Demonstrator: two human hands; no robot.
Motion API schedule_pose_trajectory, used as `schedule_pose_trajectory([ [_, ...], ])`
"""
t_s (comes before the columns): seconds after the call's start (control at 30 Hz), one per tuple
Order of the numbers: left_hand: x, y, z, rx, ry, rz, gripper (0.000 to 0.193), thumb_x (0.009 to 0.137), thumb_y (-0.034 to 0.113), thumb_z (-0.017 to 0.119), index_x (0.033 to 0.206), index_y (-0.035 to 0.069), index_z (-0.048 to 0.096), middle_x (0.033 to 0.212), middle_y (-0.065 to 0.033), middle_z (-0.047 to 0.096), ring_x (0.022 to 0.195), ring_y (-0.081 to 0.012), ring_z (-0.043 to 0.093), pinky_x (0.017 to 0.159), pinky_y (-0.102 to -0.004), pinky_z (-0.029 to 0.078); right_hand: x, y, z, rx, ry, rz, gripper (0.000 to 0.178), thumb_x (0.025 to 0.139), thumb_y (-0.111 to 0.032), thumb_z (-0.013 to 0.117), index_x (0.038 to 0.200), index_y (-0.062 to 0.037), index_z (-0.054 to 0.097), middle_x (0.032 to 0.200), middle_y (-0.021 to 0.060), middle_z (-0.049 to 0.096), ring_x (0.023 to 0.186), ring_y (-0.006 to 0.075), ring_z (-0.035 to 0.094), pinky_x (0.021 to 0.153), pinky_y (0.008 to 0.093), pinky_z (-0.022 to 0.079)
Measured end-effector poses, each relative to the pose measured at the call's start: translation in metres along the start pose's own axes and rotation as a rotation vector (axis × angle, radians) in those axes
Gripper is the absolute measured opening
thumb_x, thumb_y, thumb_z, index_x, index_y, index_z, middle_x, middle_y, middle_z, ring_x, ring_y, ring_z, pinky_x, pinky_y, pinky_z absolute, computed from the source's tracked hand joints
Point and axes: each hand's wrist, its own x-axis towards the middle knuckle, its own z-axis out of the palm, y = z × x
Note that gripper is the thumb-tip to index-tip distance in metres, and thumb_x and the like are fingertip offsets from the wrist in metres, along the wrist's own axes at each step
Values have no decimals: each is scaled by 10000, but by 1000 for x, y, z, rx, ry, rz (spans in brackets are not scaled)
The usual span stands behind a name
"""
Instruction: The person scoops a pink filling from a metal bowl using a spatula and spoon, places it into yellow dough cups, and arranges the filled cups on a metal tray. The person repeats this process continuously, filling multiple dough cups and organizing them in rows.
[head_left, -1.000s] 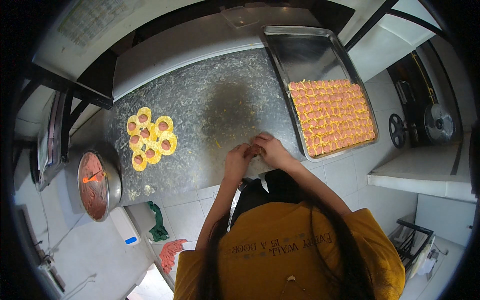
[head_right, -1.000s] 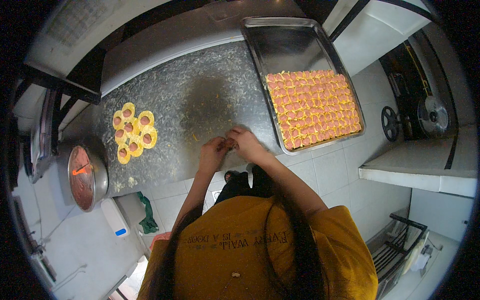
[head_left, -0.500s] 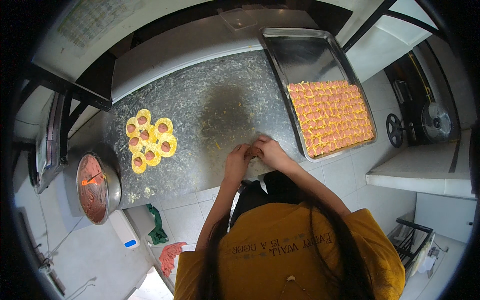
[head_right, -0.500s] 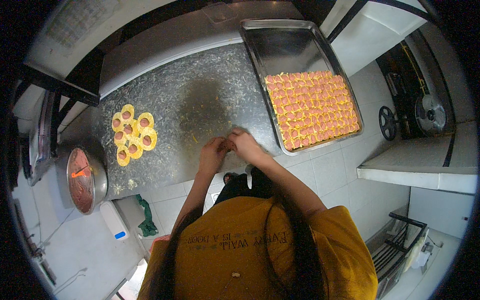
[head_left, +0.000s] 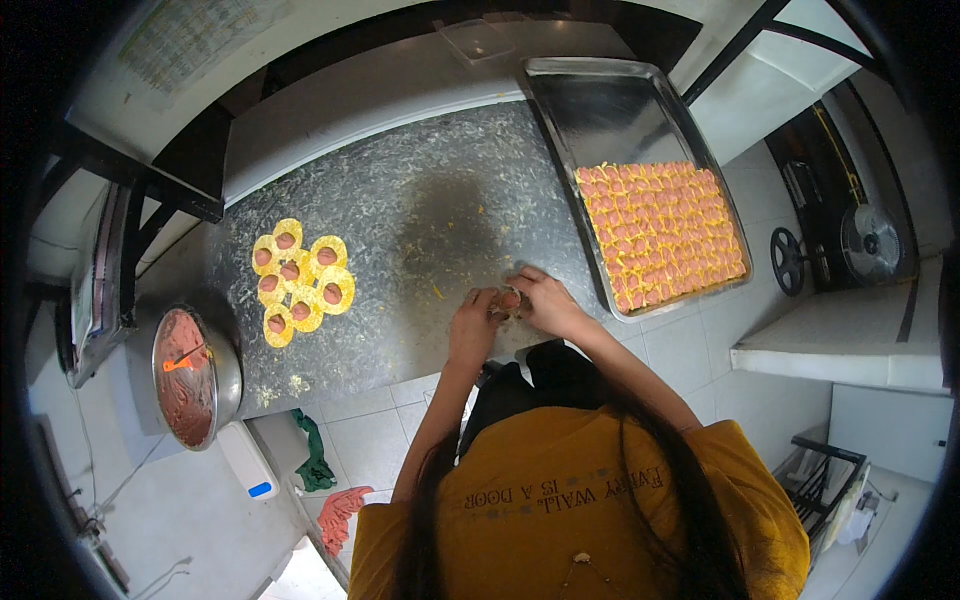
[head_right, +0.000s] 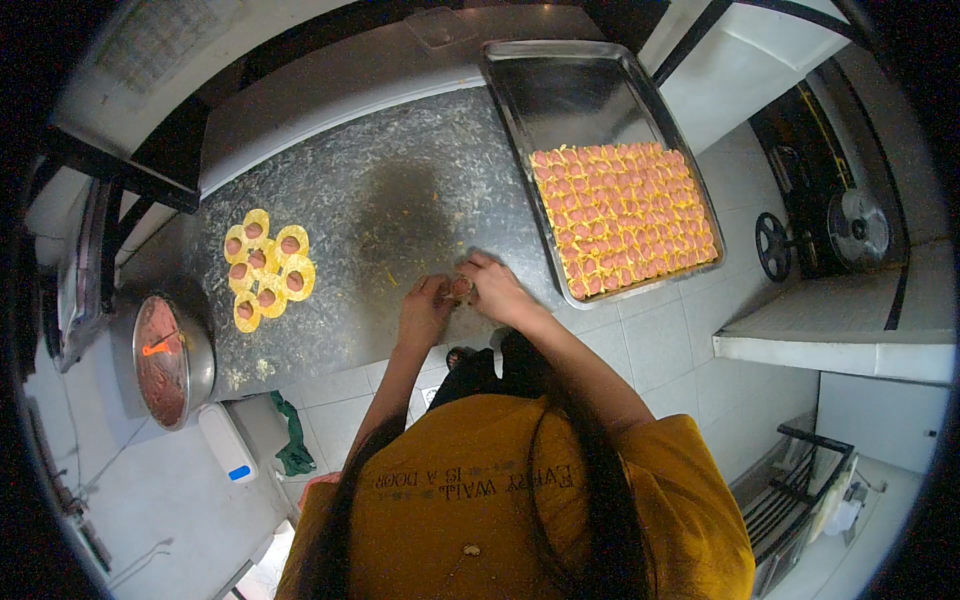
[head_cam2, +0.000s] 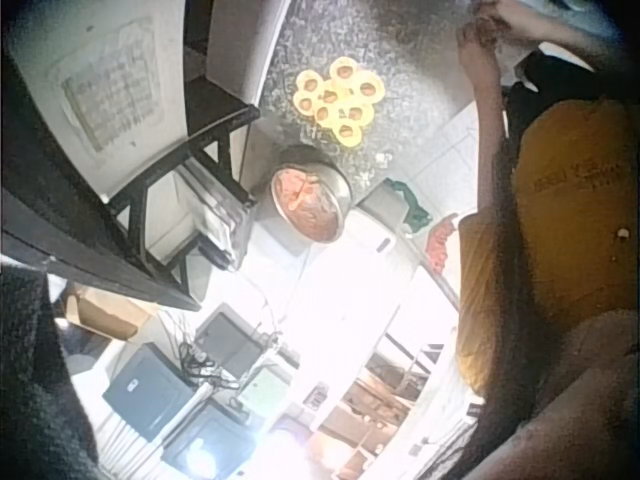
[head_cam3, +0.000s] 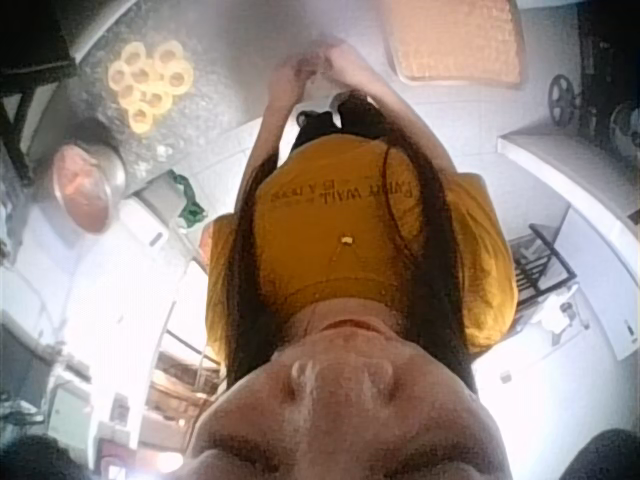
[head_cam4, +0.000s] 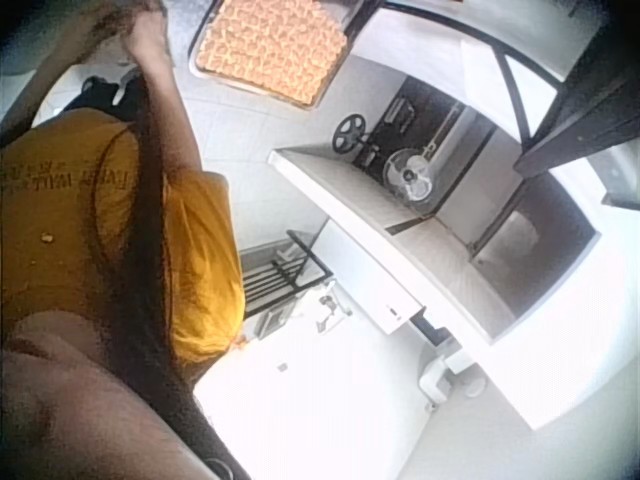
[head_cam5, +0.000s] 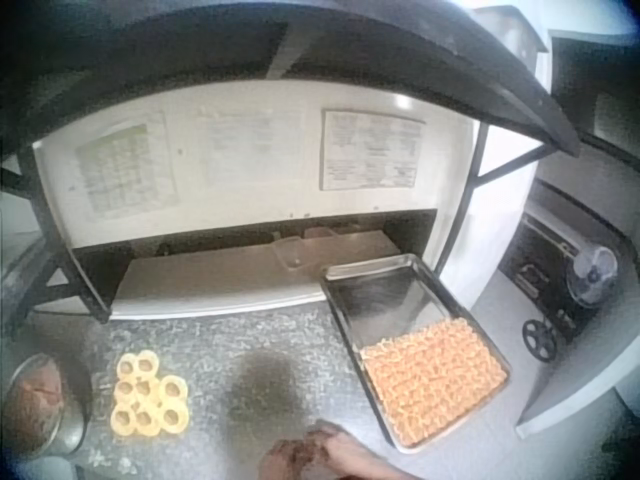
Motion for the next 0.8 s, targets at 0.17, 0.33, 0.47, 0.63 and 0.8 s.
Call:
schedule_pose_trajectory([
  [0.17,3,6,2,-50,-45,-47,218,717,99,661,910,28,588,852,-133,618,803,-284,613,674,-361,486,-3,17,16,-6,-58,-38,204,672,32,545,843,-62,603,884,123,562,841,340,555,726,395,472],
  [0.33,1,4,4,-48,-8,-67,203,728,111,659,900,25,595,854,-134,621,760,-281,616,664,-358,485,-3,7,10,8,8,-9,180,689,7,562,848,-67,602,860,115,568,838,334,556,720,395,476],
  [0.47,3,-1,7,-65,23,-20,217,721,108,663,908,20,597,855,-136,620,750,-288,613,663,-363,485,-6,25,25,-13,-63,-64,238,686,2,573,912,-69,591,919,122,557,850,339,555,726,392,479],
  [0.63,1,5,-1,-123,25,-85,240,688,51,667,916,17,599,862,-132,625,768,-283,622,686,-354,496,-5,11,9,26,-28,-40,305,694,-12,565,993,-71,557,1001,155,530,885,358,542,751,409,467],
  [0.8,-9,-5,1,-202,32,-145,264,684,-11,631,944,24,603,898,-132,637,785,-252,645,687,-322,513,-2,-1,9,-15,-183,60,365,721,-34,539,1084,-69,522,1064,193,494,979,375,513,806,431,447],
])
